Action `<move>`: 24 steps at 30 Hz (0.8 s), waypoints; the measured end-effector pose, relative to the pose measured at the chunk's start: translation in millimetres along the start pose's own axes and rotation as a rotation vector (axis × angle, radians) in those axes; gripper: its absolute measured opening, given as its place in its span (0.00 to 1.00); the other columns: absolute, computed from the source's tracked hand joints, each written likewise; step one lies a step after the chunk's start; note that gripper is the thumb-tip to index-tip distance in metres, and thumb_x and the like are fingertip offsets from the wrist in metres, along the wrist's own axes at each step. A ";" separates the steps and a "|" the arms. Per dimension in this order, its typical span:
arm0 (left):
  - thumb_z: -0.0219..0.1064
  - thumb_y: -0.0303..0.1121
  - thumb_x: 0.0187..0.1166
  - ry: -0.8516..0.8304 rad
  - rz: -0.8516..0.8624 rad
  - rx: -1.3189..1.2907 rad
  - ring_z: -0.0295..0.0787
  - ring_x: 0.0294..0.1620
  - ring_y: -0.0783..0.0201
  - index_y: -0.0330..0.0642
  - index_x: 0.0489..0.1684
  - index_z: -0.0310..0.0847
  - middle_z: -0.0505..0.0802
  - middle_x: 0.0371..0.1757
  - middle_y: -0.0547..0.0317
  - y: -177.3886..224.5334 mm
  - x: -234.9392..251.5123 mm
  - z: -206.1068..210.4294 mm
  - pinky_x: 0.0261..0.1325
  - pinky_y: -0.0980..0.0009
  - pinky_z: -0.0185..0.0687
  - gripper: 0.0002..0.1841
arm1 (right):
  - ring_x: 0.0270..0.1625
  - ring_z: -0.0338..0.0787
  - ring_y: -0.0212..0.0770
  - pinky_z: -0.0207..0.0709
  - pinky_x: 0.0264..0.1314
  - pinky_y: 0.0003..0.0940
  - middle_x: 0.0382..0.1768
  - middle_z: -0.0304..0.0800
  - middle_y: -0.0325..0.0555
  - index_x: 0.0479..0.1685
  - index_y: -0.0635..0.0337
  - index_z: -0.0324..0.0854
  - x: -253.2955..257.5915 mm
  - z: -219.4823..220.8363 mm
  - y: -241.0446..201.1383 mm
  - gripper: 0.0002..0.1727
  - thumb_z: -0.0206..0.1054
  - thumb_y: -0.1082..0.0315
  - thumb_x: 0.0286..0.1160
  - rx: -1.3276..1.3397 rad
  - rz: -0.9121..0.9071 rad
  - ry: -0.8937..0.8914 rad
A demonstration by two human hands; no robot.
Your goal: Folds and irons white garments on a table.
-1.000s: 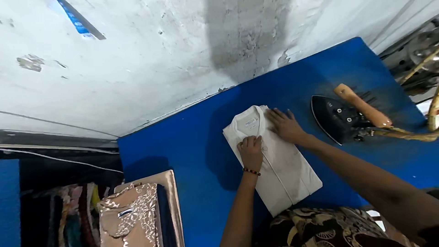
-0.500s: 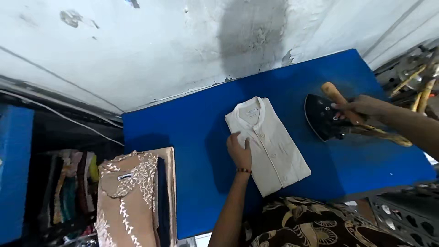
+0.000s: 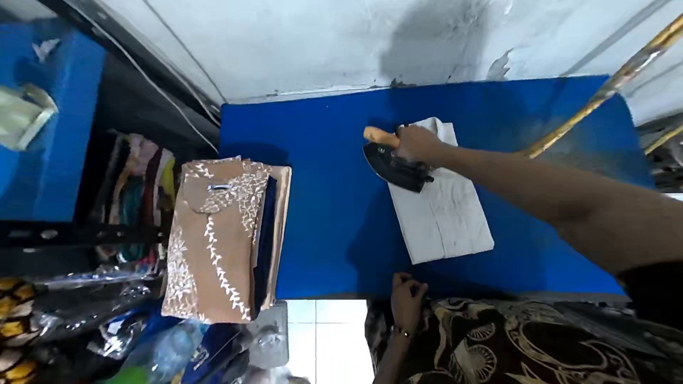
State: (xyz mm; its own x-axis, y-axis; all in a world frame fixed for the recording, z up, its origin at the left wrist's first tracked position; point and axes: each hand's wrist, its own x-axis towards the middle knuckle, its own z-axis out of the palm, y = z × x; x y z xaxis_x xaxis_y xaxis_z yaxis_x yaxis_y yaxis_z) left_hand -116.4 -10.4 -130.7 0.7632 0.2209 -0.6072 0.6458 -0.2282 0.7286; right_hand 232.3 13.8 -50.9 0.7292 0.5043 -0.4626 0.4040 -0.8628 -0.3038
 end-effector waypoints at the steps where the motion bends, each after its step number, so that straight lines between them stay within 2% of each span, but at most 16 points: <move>1: 0.69 0.33 0.82 0.035 0.003 -0.040 0.84 0.66 0.49 0.26 0.46 0.90 0.85 0.67 0.35 -8.7 -5.8 -2.3 0.72 0.58 0.79 0.14 | 0.63 0.86 0.74 0.77 0.58 0.76 0.59 0.85 0.74 0.62 0.71 0.80 11.8 -3.0 -6.4 0.23 0.70 0.61 0.78 0.021 -0.002 0.020; 3: 0.67 0.31 0.83 0.151 0.004 -0.121 0.88 0.60 0.49 0.25 0.49 0.88 0.90 0.58 0.36 -26.6 -18.6 -9.0 0.68 0.55 0.81 0.14 | 0.63 0.86 0.73 0.76 0.58 0.77 0.59 0.85 0.73 0.62 0.70 0.81 26.9 -5.6 -7.3 0.22 0.72 0.63 0.74 0.072 -0.021 0.044; 5: 0.65 0.31 0.84 0.300 0.004 -0.187 0.90 0.54 0.52 0.25 0.51 0.87 0.92 0.51 0.38 -42.7 -31.5 -24.3 0.64 0.55 0.83 0.14 | 0.59 0.87 0.71 0.78 0.56 0.74 0.57 0.86 0.71 0.61 0.70 0.81 25.6 -14.6 -7.2 0.22 0.73 0.63 0.74 0.062 -0.036 0.006; 7: 0.64 0.26 0.83 0.478 0.008 -0.288 0.90 0.50 0.52 0.20 0.52 0.84 0.91 0.48 0.35 -59.6 -45.3 -46.0 0.60 0.56 0.84 0.13 | 0.46 0.89 0.66 0.81 0.49 0.68 0.47 0.87 0.70 0.56 0.73 0.81 -3.5 -25.0 -9.7 0.20 0.70 0.61 0.80 0.023 -0.056 -0.077; 8: 0.64 0.25 0.83 0.567 0.004 -0.318 0.89 0.49 0.53 0.19 0.51 0.83 0.91 0.47 0.35 -71.3 -50.3 -55.8 0.57 0.57 0.85 0.12 | 0.44 0.89 0.66 0.80 0.49 0.68 0.44 0.87 0.70 0.53 0.75 0.82 -27.9 -28.5 -7.7 0.21 0.69 0.60 0.83 0.016 -0.084 -0.124; 10: 0.63 0.25 0.83 0.715 -0.022 -0.323 0.90 0.47 0.53 0.18 0.50 0.83 0.91 0.46 0.35 -92.0 -55.3 -77.4 0.55 0.57 0.85 0.12 | 0.48 0.89 0.66 0.79 0.52 0.70 0.44 0.88 0.67 0.52 0.71 0.84 -82.0 -17.9 4.7 0.19 0.68 0.59 0.83 -0.015 -0.120 -0.195; 12: 0.62 0.26 0.85 0.811 -0.059 -0.319 0.88 0.46 0.55 0.19 0.49 0.83 0.91 0.45 0.36 -100.0 -48.4 -99.9 0.55 0.58 0.84 0.12 | 0.54 0.90 0.68 0.80 0.56 0.71 0.49 0.90 0.65 0.62 0.62 0.84 -130.4 27.0 23.8 0.19 0.71 0.60 0.79 -0.076 -0.117 -0.246; 13: 0.62 0.26 0.85 0.831 -0.058 -0.315 0.87 0.46 0.55 0.19 0.49 0.82 0.90 0.45 0.36 -97.1 -39.8 -110.8 0.55 0.57 0.83 0.13 | 0.59 0.88 0.72 0.77 0.60 0.74 0.54 0.89 0.69 0.72 0.61 0.79 -151.7 53.0 29.7 0.25 0.71 0.60 0.79 -0.098 -0.113 -0.304; 14: 0.61 0.27 0.86 0.833 -0.037 -0.299 0.87 0.45 0.55 0.19 0.49 0.82 0.90 0.45 0.37 -90.4 -28.5 -121.0 0.54 0.57 0.83 0.13 | 0.61 0.86 0.75 0.75 0.62 0.75 0.57 0.87 0.73 0.77 0.62 0.75 -171.1 71.9 29.9 0.28 0.70 0.60 0.80 -0.120 -0.110 -0.352; 15: 0.61 0.28 0.86 0.814 0.002 -0.276 0.87 0.43 0.56 0.20 0.49 0.82 0.90 0.44 0.38 -81.2 -16.8 -130.5 0.52 0.58 0.83 0.14 | 0.62 0.85 0.77 0.74 0.63 0.75 0.57 0.86 0.74 0.78 0.62 0.73 -186.9 80.7 26.8 0.29 0.69 0.59 0.81 -0.127 -0.102 -0.383; 17: 0.61 0.29 0.87 0.733 0.097 -0.244 0.88 0.47 0.53 0.18 0.53 0.80 0.90 0.47 0.34 -60.7 1.6 -145.6 0.55 0.56 0.84 0.15 | 0.62 0.85 0.76 0.74 0.62 0.73 0.56 0.86 0.74 0.76 0.63 0.73 -208.4 80.8 25.6 0.28 0.69 0.58 0.82 -0.065 -0.054 -0.397; 20: 0.61 0.29 0.86 0.669 0.218 -0.206 0.88 0.47 0.54 0.18 0.52 0.81 0.90 0.47 0.35 -37.3 22.5 -159.1 0.55 0.58 0.85 0.15 | 0.60 0.87 0.74 0.75 0.63 0.73 0.56 0.88 0.73 0.77 0.63 0.75 -227.5 65.1 45.3 0.28 0.71 0.62 0.79 0.198 0.117 -0.216; 24: 0.61 0.28 0.87 0.628 0.199 -0.192 0.88 0.47 0.53 0.18 0.52 0.81 0.90 0.47 0.34 -35.7 29.5 -145.4 0.56 0.57 0.83 0.15 | 0.53 0.88 0.68 0.77 0.57 0.68 0.50 0.87 0.72 0.66 0.71 0.79 -224.6 67.9 93.4 0.22 0.70 0.66 0.78 0.482 0.403 0.091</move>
State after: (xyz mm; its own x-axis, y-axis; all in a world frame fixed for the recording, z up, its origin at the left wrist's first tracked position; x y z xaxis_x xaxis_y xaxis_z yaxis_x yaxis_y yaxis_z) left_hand -120.2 142.2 -128.6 0.6718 0.7133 -0.1999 0.4353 -0.1618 0.8856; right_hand 68.7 -177.6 -32.0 0.8250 0.1202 -0.5522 -0.1901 -0.8612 -0.4714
